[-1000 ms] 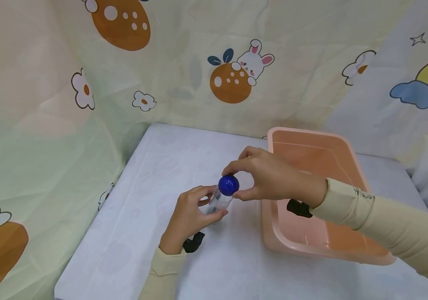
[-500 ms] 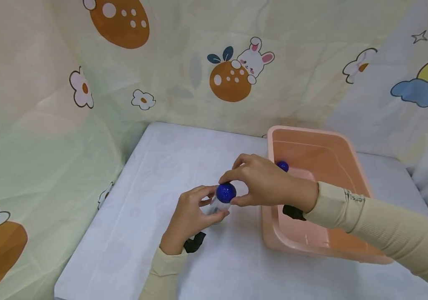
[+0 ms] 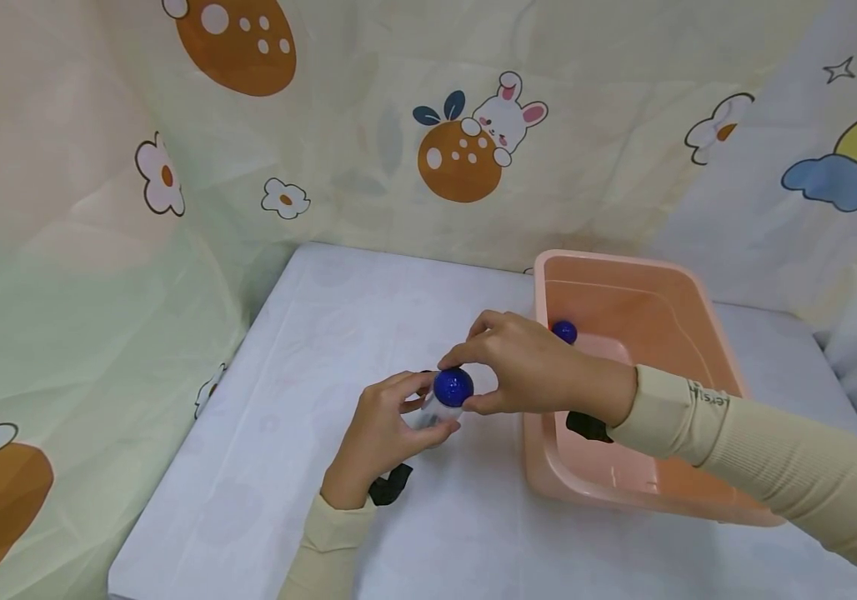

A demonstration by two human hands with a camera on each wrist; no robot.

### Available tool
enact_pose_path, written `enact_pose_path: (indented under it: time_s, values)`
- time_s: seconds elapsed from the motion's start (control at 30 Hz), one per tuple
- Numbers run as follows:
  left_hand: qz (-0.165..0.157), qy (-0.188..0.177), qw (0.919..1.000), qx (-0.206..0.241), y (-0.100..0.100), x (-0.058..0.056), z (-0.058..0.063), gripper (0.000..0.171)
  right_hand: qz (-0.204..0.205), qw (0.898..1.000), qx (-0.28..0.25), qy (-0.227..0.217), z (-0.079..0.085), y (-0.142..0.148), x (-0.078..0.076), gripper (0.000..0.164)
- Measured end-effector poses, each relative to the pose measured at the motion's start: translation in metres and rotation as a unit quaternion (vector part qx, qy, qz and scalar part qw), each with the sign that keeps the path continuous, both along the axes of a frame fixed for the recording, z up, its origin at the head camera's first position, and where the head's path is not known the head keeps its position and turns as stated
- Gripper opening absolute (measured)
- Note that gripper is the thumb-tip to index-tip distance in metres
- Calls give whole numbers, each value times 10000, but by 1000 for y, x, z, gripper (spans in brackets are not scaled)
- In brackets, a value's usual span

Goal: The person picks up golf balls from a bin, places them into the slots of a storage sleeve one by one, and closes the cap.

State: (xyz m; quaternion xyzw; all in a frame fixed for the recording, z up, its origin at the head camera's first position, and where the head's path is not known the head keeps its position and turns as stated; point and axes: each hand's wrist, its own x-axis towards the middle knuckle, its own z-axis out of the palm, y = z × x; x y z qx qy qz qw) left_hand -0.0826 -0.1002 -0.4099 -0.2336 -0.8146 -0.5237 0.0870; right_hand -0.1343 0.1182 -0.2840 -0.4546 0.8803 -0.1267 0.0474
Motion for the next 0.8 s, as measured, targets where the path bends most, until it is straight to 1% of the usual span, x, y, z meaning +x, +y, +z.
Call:
enact_pose_path:
  time_s: [0.33,0.47,0.57,0.7,0.8]
  values:
    - [-17,135,9999,-60,1,0,0,54,-10,9999,-111,-54,-2,2,-1,44]
    - [-57,131,9999,3,2,-1,-1,55,-34,9998,-175,14,-3,4,0,45]
    - [-27,110,9999,-1,3,-1,-2,54,-42,9998,-205,40,-2,6,0,45]
    - [54,93,9999,-64,3,0,-4,55,-166,9995,-273,7,4,10,-2,46]
    - [108,115,9999,-48,2,0,-5,57,-352,9977,-574,-52,13,17,-4,42]
